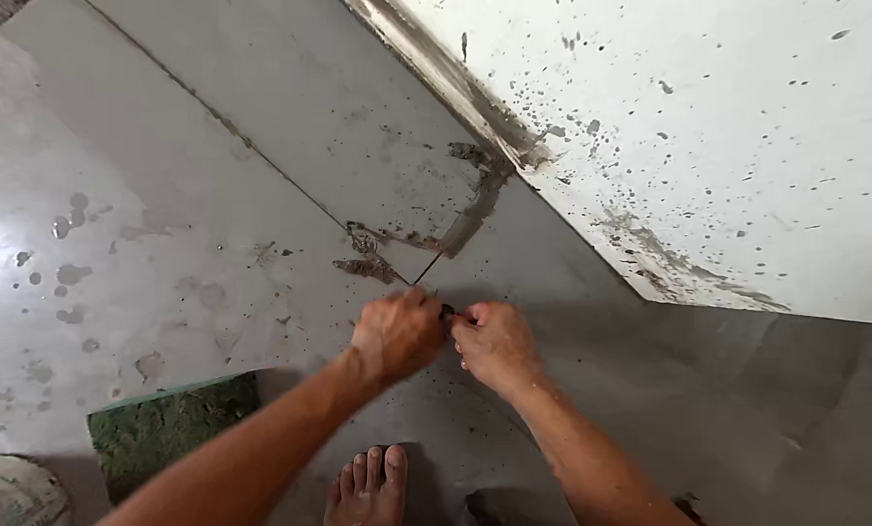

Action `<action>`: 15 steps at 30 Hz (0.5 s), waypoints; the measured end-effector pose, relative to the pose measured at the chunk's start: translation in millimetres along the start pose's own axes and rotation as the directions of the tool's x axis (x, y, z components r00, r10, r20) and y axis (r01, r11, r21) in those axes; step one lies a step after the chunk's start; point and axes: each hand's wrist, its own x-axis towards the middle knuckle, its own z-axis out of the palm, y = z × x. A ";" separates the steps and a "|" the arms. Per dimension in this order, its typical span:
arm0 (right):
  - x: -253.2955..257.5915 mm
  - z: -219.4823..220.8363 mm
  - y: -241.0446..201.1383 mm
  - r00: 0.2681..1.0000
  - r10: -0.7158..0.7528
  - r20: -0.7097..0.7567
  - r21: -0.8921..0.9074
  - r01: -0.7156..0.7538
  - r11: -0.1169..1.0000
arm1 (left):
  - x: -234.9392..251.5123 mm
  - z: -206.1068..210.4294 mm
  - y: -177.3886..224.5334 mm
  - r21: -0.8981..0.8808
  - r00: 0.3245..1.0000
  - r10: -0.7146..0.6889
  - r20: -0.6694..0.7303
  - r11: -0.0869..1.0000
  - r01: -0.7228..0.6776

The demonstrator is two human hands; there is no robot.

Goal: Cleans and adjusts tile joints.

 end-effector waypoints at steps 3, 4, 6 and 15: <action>-2.8 1.7 -2.1 1.000 -0.008 -0.030 -0.045 0.006 0.999 | -18.2 26.2 26.6 -0.025 0.978 -0.191 -0.089 0.982 0.189; -4.5 1.5 -3.8 0.999 -0.015 -0.042 -0.073 0.011 0.997 | -17.2 30.5 30.4 -0.030 0.965 -0.231 -0.122 0.973 0.229; -8.1 -0.5 -10.7 0.998 -0.023 -0.066 -0.150 0.013 0.989 | -14.6 37.5 34.4 -0.038 0.940 -0.285 -0.188 0.958 0.283; -14.6 4.1 -12.6 0.993 -0.055 -0.101 -0.209 0.032 0.977 | -17.3 54.1 41.2 -0.064 0.900 -0.328 -0.287 0.944 0.323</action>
